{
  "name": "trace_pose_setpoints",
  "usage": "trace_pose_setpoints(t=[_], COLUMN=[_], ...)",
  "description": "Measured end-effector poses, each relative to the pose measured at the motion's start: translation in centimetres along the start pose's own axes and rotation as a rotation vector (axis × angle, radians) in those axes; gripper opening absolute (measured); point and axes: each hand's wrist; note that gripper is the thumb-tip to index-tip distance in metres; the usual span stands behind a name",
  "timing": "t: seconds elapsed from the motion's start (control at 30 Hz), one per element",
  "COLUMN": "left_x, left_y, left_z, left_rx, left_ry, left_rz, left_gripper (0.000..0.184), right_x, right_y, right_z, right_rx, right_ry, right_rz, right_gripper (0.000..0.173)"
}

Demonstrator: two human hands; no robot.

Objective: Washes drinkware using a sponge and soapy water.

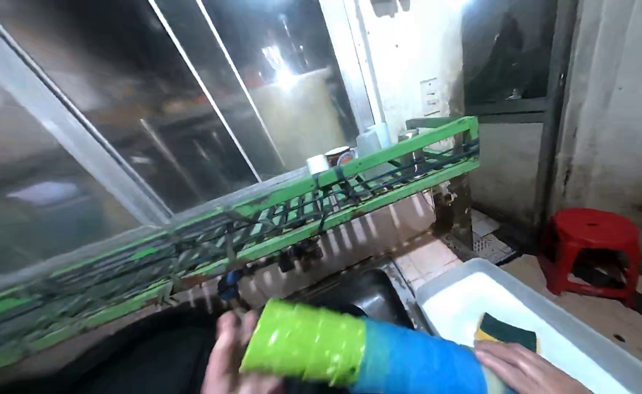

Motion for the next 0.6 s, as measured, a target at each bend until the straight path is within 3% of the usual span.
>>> trace_pose_setpoints(t=[0.07, 0.13, 0.2, 0.27, 0.4, 0.6], left_x=[-3.2, -7.7, -10.9, -12.0, -15.3, -18.9], left_y=[6.8, 11.7, 15.0, 17.5, 18.6, 15.6], left_z=[-1.3, -3.5, -4.6, -4.8, -4.1, -2.9], left_rx=[0.048, 0.054, 0.128, 0.259, 0.371, 0.379], left_ry=[-0.27, -0.517, -0.588, -0.607, -0.674, -0.615], left_rz=[-0.332, -0.547, -0.542, -0.382, -0.26, -0.116], left_gripper=[0.053, 0.073, 0.095, 0.087, 0.054, 0.063], right_x=[1.5, 3.5, 5.3, 6.6, 8.2, 9.5], right_y=[-1.4, -1.6, -1.9, -1.7, -1.7, -1.2], right_z=[-1.5, -2.4, -2.7, -3.3, -4.0, -6.1], right_rx=[0.023, 0.033, -0.007, -0.011, -0.089, -0.322], right_ry=[0.109, 0.167, 0.26, 0.304, 0.33, 0.528], right_rz=[0.133, 0.198, 0.215, 0.207, 0.014, -0.111], right_gripper=[0.082, 0.089, 0.094, 0.094, 0.087, 0.088])
Point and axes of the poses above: each hand's wrist, its own z-axis towards the middle knuckle, its own y-axis out of the palm, x = y × z, and after that the axes turned 14 degrees about x, right-handed
